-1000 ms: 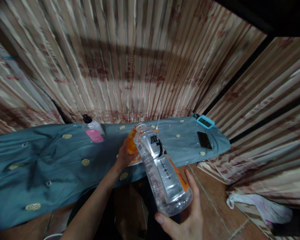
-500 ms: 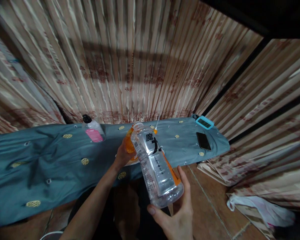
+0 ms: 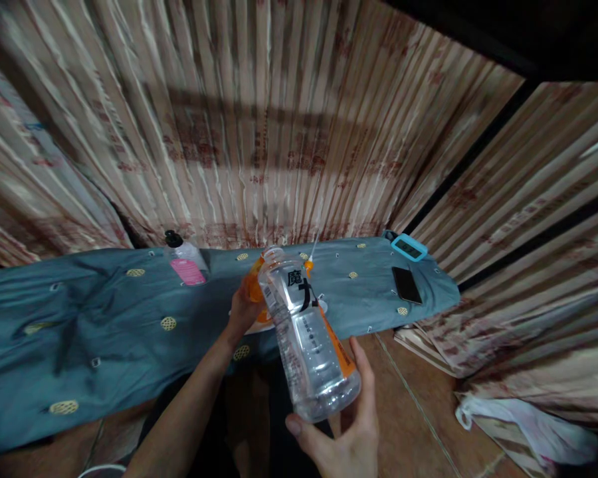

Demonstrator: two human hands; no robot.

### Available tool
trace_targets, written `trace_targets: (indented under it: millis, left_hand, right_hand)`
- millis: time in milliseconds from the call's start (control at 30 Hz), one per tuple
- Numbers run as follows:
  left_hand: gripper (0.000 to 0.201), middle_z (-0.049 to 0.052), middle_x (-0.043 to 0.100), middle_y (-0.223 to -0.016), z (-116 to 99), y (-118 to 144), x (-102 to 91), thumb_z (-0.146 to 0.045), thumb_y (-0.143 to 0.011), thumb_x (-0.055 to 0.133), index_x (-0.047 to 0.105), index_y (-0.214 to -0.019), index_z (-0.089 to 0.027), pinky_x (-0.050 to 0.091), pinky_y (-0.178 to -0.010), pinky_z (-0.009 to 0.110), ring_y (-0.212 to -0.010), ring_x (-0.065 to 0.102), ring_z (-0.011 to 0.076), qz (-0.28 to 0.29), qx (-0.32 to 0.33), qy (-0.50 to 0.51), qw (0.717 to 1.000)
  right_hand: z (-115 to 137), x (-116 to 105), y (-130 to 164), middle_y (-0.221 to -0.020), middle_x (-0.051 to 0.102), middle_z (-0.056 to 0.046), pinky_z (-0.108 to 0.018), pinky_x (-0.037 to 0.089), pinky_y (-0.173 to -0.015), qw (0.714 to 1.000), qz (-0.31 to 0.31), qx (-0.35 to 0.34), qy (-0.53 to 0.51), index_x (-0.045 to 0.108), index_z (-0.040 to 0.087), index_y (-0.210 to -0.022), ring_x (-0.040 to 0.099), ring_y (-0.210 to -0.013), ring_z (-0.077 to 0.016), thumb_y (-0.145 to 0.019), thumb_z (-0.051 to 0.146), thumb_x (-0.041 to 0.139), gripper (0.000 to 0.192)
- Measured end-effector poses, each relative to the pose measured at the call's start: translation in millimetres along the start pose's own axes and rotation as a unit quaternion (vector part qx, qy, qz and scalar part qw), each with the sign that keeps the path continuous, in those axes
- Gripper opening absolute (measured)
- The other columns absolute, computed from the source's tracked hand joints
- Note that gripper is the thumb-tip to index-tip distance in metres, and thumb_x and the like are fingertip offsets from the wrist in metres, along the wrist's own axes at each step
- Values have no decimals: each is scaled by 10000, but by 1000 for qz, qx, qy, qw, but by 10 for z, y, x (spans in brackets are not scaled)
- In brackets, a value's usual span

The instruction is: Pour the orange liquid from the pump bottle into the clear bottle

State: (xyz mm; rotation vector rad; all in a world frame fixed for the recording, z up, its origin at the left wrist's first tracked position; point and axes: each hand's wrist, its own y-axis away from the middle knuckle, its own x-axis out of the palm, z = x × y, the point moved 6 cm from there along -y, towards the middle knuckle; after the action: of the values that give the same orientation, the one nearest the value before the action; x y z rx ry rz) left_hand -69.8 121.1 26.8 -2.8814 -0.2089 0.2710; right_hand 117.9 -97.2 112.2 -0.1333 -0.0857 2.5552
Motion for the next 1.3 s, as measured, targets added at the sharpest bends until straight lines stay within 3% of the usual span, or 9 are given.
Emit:
trace_targets:
  millis: [200, 400, 667, 833, 967, 1167, 1300]
  left_hand:
    - [504, 11, 723, -936, 48, 1, -12, -278, -626, 804, 589, -1075, -201, 565, -756, 318, -829, 703, 198, -1, -2, -3, 1000]
    - [552, 22, 717, -932, 77, 4, -3, -262, -597, 815, 572, -1089, -197, 568, -746, 333, -831, 707, 214, 0, -6, -10, 1000]
    - [552, 49, 694, -1016, 77, 37, 25, -257, -662, 750, 532, -1165, -189, 573, -789, 363, -887, 696, 216, -2, 28, -11, 1000]
    - [568, 44, 693, -1010, 111, 39, 49, -248, -662, 748, 509, -1173, -183, 572, -777, 367, -863, 690, 209, 3, 29, -6, 1000]
    - [553, 34, 694, -978, 121, 47, 58, -282, -683, 752, 498, -1168, -200, 569, -730, 350, -832, 701, 214, 7, 11, -39, 999]
    - [558, 61, 693, -1045, 93, 59, 68, -310, -718, 735, 477, -1200, -197, 577, -774, 350, -890, 712, 226, 25, 31, -58, 998]
    - [551, 68, 686, -1081, 78, 58, 60, -283, -721, 721, 478, -1208, -197, 578, -798, 347, -930, 714, 228, 24, 46, -63, 997]
  right_hand:
    - [18, 14, 12, -1536, 457, -178, -436, 488, -1008, 1000, -2, 7, -2, 370, 192, -1499, 472, -1388, -391, -465, 505, 931, 1217]
    - [30, -1, 25, -1557, 428, -180, -416, 559, -895, 1000, -2, 3, 10, 387, 198, -1489, 515, -1348, -397, -497, 489, 914, 1161]
    - [-10, 20, 11, -1452, 550, -145, -377, 535, -930, 1000, 12, -11, -1, 419, 215, -1455, 603, -1261, -335, -527, 433, 913, 1073]
    - [-17, 12, 16, -1444, 564, -151, -392, 501, -981, 999, 5, -25, 19, 395, 204, -1480, 580, -1293, -351, -537, 544, 896, 1120]
    - [-24, -22, 22, -1420, 579, -155, -388, 540, -907, 998, -14, -33, 43, 416, 200, -1475, 634, -1212, -360, -517, 643, 871, 1149]
    - [3, -64, 21, -1458, 541, -143, -398, 556, -898, 988, -20, -99, 121, 445, 205, -1472, 628, -1218, -367, -599, 704, 792, 1064]
    - [-9, -83, 18, -1427, 565, -143, -395, 556, -907, 983, -24, -101, 151, 431, 190, -1488, 638, -1208, -369, -623, 711, 766, 1064]
